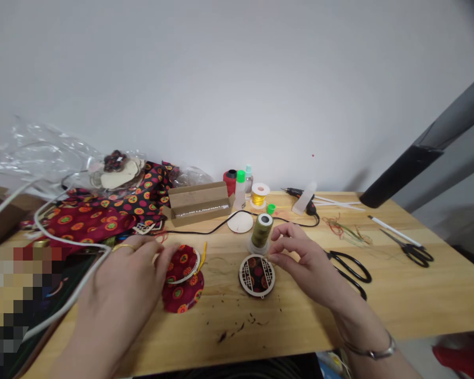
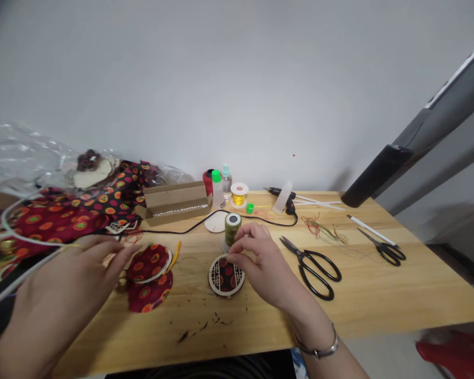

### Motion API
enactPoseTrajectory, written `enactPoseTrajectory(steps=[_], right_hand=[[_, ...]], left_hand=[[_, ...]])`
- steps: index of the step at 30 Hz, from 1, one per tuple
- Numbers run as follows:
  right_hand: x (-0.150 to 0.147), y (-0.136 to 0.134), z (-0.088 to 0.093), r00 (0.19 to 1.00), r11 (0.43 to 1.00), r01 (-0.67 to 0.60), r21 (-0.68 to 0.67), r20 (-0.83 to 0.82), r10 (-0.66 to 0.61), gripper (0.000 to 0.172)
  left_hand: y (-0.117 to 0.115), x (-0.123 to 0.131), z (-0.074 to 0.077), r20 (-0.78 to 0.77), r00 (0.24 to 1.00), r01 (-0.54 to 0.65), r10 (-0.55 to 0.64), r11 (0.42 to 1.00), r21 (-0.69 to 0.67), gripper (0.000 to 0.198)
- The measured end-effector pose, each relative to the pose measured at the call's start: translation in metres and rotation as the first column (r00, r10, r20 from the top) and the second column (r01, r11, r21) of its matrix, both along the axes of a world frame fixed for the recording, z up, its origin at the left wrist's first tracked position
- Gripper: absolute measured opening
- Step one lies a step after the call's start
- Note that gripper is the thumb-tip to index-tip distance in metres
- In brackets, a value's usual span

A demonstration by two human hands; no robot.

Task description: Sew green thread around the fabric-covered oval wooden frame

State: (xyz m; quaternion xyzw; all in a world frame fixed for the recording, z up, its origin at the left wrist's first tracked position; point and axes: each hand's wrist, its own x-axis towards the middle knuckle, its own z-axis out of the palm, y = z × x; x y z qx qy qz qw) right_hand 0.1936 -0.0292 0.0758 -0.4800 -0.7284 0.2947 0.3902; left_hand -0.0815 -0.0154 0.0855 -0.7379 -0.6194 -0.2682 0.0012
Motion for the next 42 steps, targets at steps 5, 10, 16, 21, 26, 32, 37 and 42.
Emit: enactPoseTrajectory(steps=[5, 10, 16, 21, 26, 32, 37, 42], right_hand=[[-0.010, -0.006, 0.001, 0.996, 0.999, -0.024, 0.042, 0.089, 0.020, 0.015], [-0.019, -0.008, 0.001, 0.985, 0.993, -0.076, 0.087, 0.159, 0.062, 0.018], [-0.023, -0.009, -0.002, 0.977, 0.993, -0.097, 0.071, 0.198, 0.081, 0.020], [-0.024, -0.010, 0.000, 0.975, 0.994, -0.102, 0.047, 0.204, 0.090, 0.020], [-0.024, -0.010, 0.000, 0.967, 0.993, -0.119, 0.016, 0.230, 0.112, 0.015], [-0.017, -0.007, -0.002, 0.955, 0.990, -0.142, 0.021, 0.264, 0.131, 0.014], [-0.013, -0.004, -0.001, 0.956, 0.990, -0.136, 0.036, 0.267, 0.122, 0.013], [-0.011, -0.002, 0.000, 0.956, 0.993, -0.099, 0.067, 0.282, 0.076, 0.015]], left_hand=[[-0.006, 0.040, -0.015, 0.245, 0.875, 0.419, -0.418, 0.907, 0.052, 0.027], [-0.020, 0.071, -0.027, 0.423, 0.735, 0.596, -0.530, 0.803, -0.029, 0.034], [-0.023, 0.074, -0.034, 0.432, 0.741, 0.605, -0.515, 0.790, -0.096, 0.037], [-0.025, 0.076, -0.042, 0.349, 0.784, 0.563, -0.514, 0.825, -0.049, 0.032], [-0.025, 0.076, -0.050, 0.288, 0.797, 0.549, -0.531, 0.836, 0.024, 0.033], [-0.024, 0.076, -0.048, 0.331, 0.804, 0.523, -0.493, 0.852, -0.001, 0.019], [-0.024, 0.073, -0.047, 0.426, 0.798, 0.487, -0.426, 0.872, -0.041, 0.019], [-0.025, 0.073, -0.043, 0.601, 0.745, 0.471, -0.288, 0.866, -0.168, 0.021]])
